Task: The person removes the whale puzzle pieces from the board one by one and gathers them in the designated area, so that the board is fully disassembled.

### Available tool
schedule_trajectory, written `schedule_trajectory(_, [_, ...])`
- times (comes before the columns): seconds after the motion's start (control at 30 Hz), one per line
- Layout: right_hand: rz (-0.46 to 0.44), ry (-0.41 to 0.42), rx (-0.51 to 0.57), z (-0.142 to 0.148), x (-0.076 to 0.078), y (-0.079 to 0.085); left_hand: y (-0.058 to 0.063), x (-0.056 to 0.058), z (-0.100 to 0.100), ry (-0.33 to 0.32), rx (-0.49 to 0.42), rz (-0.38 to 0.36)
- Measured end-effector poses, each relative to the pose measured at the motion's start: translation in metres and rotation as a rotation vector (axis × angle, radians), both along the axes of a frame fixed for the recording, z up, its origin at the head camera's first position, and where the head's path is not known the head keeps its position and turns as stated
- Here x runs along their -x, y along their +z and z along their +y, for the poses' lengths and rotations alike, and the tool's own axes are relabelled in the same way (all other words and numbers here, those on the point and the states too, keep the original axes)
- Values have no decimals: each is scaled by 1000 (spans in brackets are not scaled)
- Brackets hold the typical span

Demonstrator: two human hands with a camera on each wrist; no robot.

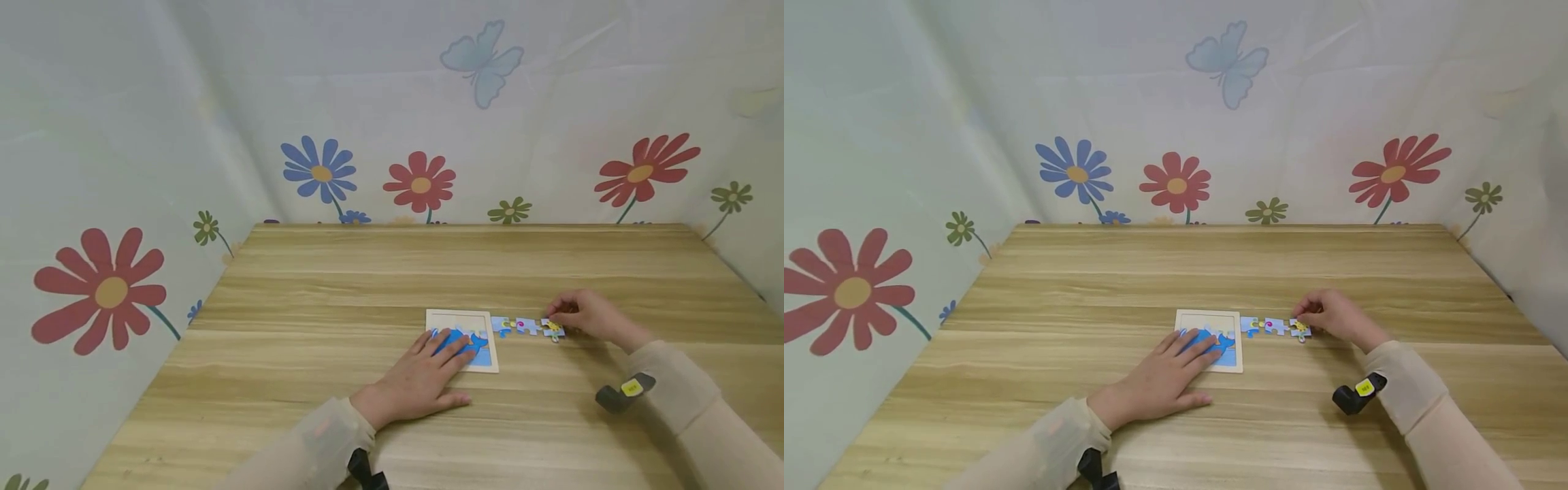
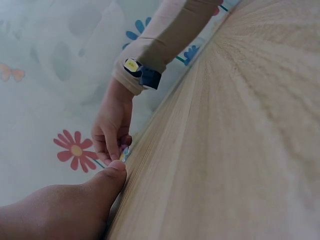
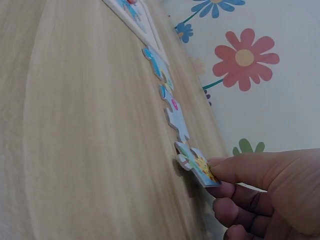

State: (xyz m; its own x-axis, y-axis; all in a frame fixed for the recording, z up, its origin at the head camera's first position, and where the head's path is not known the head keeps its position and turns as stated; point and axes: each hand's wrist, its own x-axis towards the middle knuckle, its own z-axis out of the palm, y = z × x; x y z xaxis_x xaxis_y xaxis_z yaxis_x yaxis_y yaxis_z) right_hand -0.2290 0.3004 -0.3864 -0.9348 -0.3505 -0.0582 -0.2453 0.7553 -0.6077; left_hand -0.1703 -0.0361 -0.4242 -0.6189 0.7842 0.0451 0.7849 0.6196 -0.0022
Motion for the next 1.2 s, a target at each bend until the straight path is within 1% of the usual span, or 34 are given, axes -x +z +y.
schedule_trajectory(0.27, [105,-24,-31,-3,-4,-4,-1,1,-1,1,-4,-1])
schedule_trajectory(0.4, [125,-41,-32,-4,-7,-3,-2,1,0,1,-5,-15])
schedule_trajectory(0.53, [138,-76,-23,-8,-11,-1,-3,1,-1,0,-11,-24])
schedule_trajectory(0.67, [162,-110,-6,-16,-16,3,-1,1,0,2,-8,-18])
schedule_trajectory(0.8, [177,-126,9,-28,-18,6,1,0,1,3,-1,-9])
schedule_trajectory(1.03, [164,-124,38,-47,-20,7,2,-1,-1,0,6,14])
schedule_trajectory(1.2, [167,-85,69,-59,-21,6,5,-3,-3,-4,3,24])
